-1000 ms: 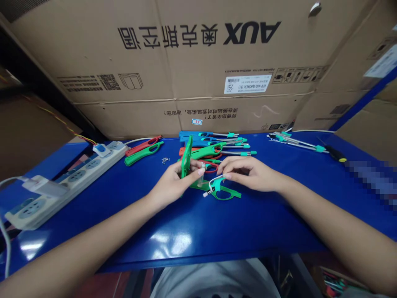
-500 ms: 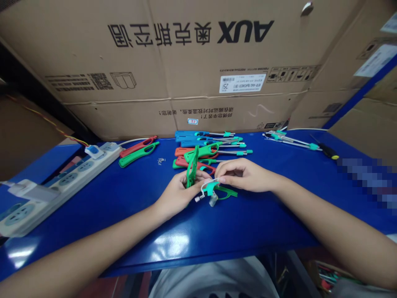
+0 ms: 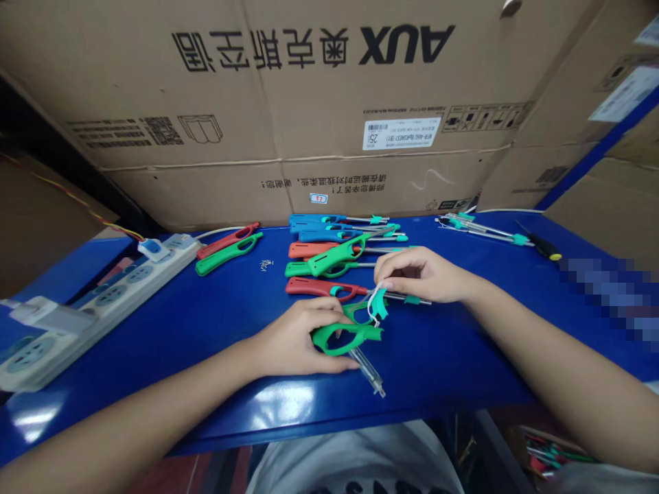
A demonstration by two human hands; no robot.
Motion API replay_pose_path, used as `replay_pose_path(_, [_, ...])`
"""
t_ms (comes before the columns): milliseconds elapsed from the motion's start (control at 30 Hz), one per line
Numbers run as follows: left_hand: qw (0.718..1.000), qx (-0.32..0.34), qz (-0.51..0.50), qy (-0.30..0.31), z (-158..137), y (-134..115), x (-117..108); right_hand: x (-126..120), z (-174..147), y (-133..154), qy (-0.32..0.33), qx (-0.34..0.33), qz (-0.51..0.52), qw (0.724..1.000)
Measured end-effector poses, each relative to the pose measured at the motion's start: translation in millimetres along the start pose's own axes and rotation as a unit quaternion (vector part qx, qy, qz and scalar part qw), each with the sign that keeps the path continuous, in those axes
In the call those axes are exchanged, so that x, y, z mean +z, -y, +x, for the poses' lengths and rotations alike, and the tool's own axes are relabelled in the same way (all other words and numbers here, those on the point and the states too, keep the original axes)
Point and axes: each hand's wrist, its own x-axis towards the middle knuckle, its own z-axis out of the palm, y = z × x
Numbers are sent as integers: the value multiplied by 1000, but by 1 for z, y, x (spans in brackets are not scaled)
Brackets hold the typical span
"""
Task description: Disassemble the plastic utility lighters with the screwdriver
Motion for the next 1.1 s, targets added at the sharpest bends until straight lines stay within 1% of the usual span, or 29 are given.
replay_pose_path(100, [998, -11, 17, 52, -2, 0, 5, -3, -2, 6, 55, 0, -20, 998])
replay_pose_path(200, [995, -28, 48, 78, -3, 0, 8, -5, -3, 11, 96, 8, -31, 995])
replay_pose_path(367, [993, -42, 61, 89, -2, 0, 7, -8, -4, 11, 104, 12, -48, 993])
replay_pose_path(500, [994, -32, 42, 92, -1, 2, 3, -12, -6, 9, 111, 32, -57, 992])
replay_pose_path(567, [997, -20, 17, 76, 0, 5, -1, -14, -7, 8, 104, 37, -63, 992])
replay_pose_path(667, [999, -24, -8, 28, 2, 10, -11, -18, -8, 7, 70, 44, -72, 994])
replay_pose_path(767, [997, -61, -15, -33, 5, 13, -21, -21, -8, 5, 4, 45, -66, 997])
replay_pose_path(833, [991, -101, -37, -79, 8, 13, -24, -21, -8, 5, -34, 21, -56, 998])
replay_pose_path(900, [977, -153, -79, -124, 10, 9, -21, -17, -6, 6, -44, -20, -47, 998])
replay_pose_path(967, [954, -208, -139, -163, 12, 3, -13, -9, -4, 9, -30, -54, -38, 997])
replay_pose_path(1033, [923, -266, -211, -180, 13, -4, -3, 3, -1, 12, -11, -68, -20, 997])
replay_pose_path(1100, [894, -312, -271, -173, 13, -11, 6, 18, 4, 13, 0, -75, 10, 997])
